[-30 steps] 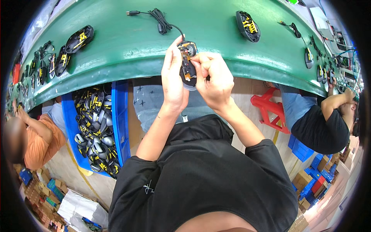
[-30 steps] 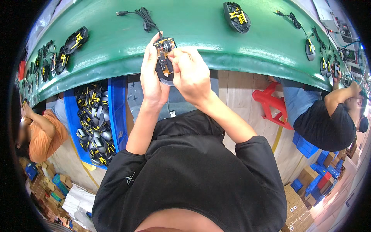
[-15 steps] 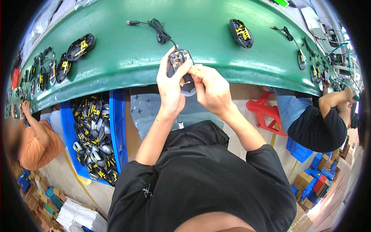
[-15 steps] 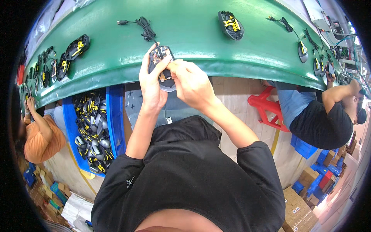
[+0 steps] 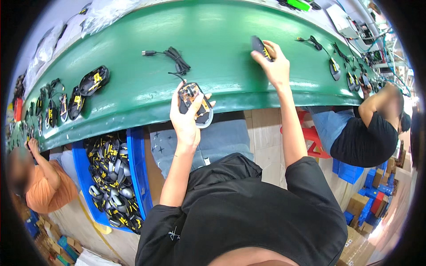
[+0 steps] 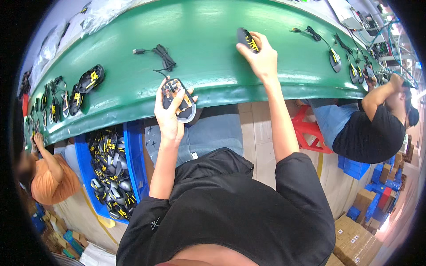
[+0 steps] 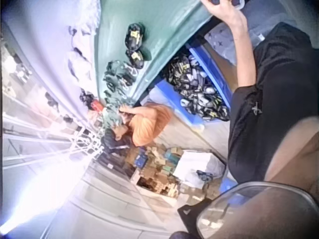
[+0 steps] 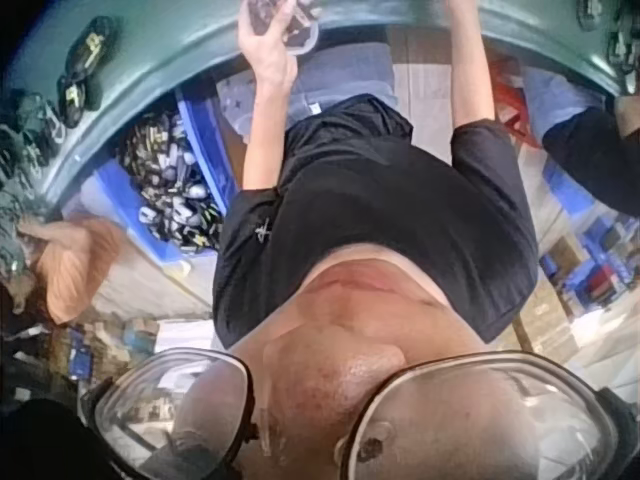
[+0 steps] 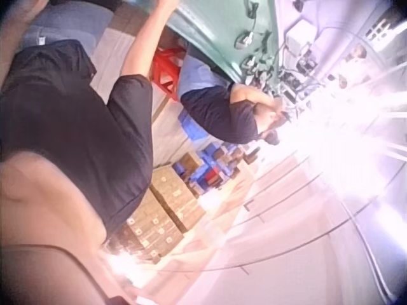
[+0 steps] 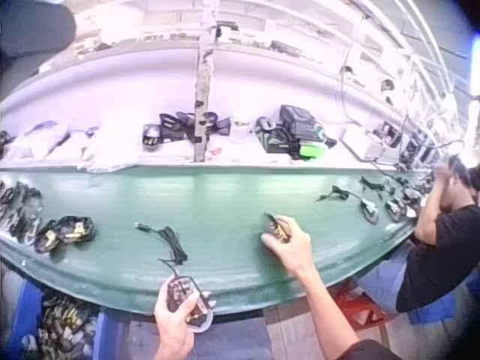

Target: The person assembles computer mice by hand, fitting electronic components, cables, and circuit boards into mouse casings on a factory production line.

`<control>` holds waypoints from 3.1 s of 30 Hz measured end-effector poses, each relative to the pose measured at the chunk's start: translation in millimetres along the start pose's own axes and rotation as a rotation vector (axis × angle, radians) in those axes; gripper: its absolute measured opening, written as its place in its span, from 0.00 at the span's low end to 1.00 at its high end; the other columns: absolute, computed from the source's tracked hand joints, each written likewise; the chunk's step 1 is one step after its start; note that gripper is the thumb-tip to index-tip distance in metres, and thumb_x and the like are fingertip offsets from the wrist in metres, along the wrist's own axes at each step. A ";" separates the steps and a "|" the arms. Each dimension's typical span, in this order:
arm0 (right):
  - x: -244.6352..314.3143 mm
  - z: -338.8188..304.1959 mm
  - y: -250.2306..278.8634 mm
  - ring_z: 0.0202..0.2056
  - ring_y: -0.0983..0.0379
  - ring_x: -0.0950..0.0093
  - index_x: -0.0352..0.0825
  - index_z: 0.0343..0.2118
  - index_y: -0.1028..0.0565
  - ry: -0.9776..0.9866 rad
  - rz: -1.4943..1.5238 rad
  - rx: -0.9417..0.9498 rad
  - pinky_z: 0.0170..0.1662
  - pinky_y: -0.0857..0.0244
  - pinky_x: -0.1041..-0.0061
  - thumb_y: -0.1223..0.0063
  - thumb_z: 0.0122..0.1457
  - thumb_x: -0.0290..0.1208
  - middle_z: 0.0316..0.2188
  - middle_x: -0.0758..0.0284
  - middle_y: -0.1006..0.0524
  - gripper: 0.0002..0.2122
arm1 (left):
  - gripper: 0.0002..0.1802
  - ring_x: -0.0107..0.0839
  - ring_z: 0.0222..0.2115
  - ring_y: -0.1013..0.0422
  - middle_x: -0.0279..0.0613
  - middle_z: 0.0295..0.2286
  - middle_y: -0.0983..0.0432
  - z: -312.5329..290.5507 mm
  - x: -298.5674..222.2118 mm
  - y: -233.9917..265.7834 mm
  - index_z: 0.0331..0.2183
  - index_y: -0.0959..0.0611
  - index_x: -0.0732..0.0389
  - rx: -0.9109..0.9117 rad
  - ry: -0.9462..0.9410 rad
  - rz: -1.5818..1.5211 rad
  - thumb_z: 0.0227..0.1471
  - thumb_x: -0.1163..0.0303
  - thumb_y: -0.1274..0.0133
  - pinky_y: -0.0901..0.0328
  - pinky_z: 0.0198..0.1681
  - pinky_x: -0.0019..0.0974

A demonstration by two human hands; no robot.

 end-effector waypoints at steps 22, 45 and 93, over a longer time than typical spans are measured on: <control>109.0 -96.0 -42.2 0.51 0.30 0.61 0.37 0.48 0.23 0.271 0.166 0.094 0.55 0.38 0.66 0.40 0.52 0.30 0.50 0.55 0.26 0.18 | 0.23 0.40 0.47 0.29 0.46 0.46 0.28 6.1 -4.3 -4.9 0.54 0.32 0.66 0.043 0.088 -0.171 0.63 0.62 0.63 0.33 0.51 0.44; 108.6 -153.3 -64.6 0.55 0.33 0.67 0.25 0.61 0.42 -0.349 0.881 0.283 0.57 0.39 0.70 0.34 0.50 0.26 0.59 0.51 0.35 0.36 | 0.18 0.27 0.41 0.28 0.43 0.41 0.24 1.0 -15.2 2.4 0.46 0.24 0.69 0.046 -0.078 -0.198 0.52 0.74 0.45 0.33 0.45 0.33; 67.2 -127.4 -38.4 0.56 0.36 0.69 0.28 0.61 0.40 -0.343 1.045 0.514 0.59 0.41 0.68 0.37 0.55 0.33 0.57 0.59 0.34 0.33 | 0.28 0.25 0.38 0.27 0.43 0.36 0.21 -23.6 -37.3 -22.4 0.48 0.24 0.72 0.261 -0.359 0.773 0.43 0.77 0.35 0.32 0.43 0.31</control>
Point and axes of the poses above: each hand's wrist, its own z-axis towards the middle knuckle, its own y-axis out of the back of the hand, x = y × z, the point moved 1 cm from there along z, towards the middle knuckle
